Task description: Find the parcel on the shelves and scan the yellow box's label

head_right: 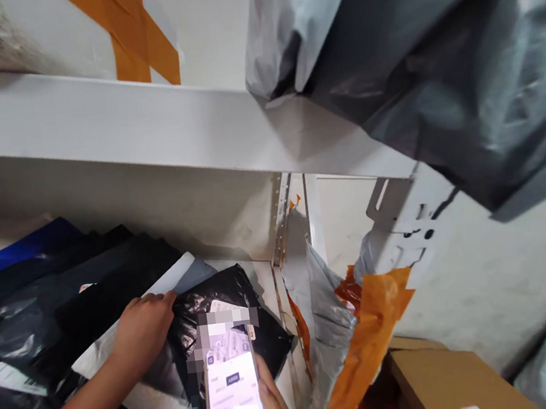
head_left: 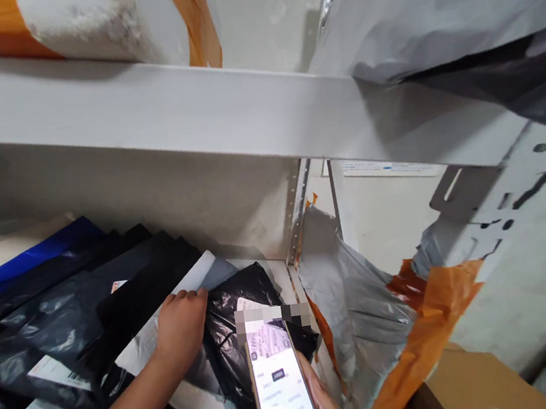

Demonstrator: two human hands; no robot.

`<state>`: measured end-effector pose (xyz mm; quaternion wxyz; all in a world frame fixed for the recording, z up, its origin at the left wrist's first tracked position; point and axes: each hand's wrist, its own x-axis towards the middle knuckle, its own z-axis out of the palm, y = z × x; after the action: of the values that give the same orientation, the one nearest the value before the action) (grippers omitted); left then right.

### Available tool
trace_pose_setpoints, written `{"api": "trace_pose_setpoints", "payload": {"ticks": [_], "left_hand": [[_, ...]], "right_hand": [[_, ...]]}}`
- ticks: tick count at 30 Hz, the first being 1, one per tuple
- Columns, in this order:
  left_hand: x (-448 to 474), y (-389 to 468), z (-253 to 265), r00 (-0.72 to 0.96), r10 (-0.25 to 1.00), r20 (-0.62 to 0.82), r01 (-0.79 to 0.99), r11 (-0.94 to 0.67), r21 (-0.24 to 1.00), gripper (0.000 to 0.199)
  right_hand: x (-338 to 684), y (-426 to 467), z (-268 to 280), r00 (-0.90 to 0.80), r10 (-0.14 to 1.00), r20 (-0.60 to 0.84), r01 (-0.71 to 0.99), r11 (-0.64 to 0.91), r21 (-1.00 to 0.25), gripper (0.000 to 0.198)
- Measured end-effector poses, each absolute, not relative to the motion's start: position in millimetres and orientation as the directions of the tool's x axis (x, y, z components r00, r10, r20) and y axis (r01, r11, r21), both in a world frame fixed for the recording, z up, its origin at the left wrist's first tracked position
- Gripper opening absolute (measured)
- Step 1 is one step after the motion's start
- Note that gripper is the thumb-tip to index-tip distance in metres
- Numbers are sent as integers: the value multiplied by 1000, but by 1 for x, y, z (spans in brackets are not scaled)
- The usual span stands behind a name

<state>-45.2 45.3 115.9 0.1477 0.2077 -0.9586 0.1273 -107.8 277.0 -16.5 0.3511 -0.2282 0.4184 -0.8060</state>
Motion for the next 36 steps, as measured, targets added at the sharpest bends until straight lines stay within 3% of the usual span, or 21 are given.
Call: {"api": "trace_pose_setpoints", "payload": {"ticks": [6, 11, 14, 17, 21, 25, 36], "left_hand": [[-45, 46, 115, -865, -362, 346, -439, 881, -176, 37], [-45, 45, 114, -859, -359, 364, -440, 881, -171, 38], [-45, 44, 113, -861, -359, 361, -439, 882, -172, 37], [-45, 44, 113, -864, -354, 357, -434, 883, -176, 37], [-44, 44, 113, -868, -355, 347, -430, 887, -167, 37], [-44, 43, 113, -869, -349, 352, -426, 888, -172, 37], [-45, 43, 113, -869, -348, 351, -429, 885, -183, 36]], "right_hand": [[-105, 278, -21, -778, -628, 12, 351, -450, -821, 54], [-98, 274, -15, -713, -701, -17, 487, -476, -732, 63], [-93, 271, -4, -604, -792, 90, 515, -475, -714, 89], [-93, 267, 3, -530, -838, 129, 470, -417, -778, 114], [-100, 263, -1, -495, -857, 145, 416, -380, -826, 103], [-104, 262, -8, -505, -854, 120, 414, -363, -835, 110], [-100, 262, 4, -486, -852, 194, 406, -417, -813, 93]]}}
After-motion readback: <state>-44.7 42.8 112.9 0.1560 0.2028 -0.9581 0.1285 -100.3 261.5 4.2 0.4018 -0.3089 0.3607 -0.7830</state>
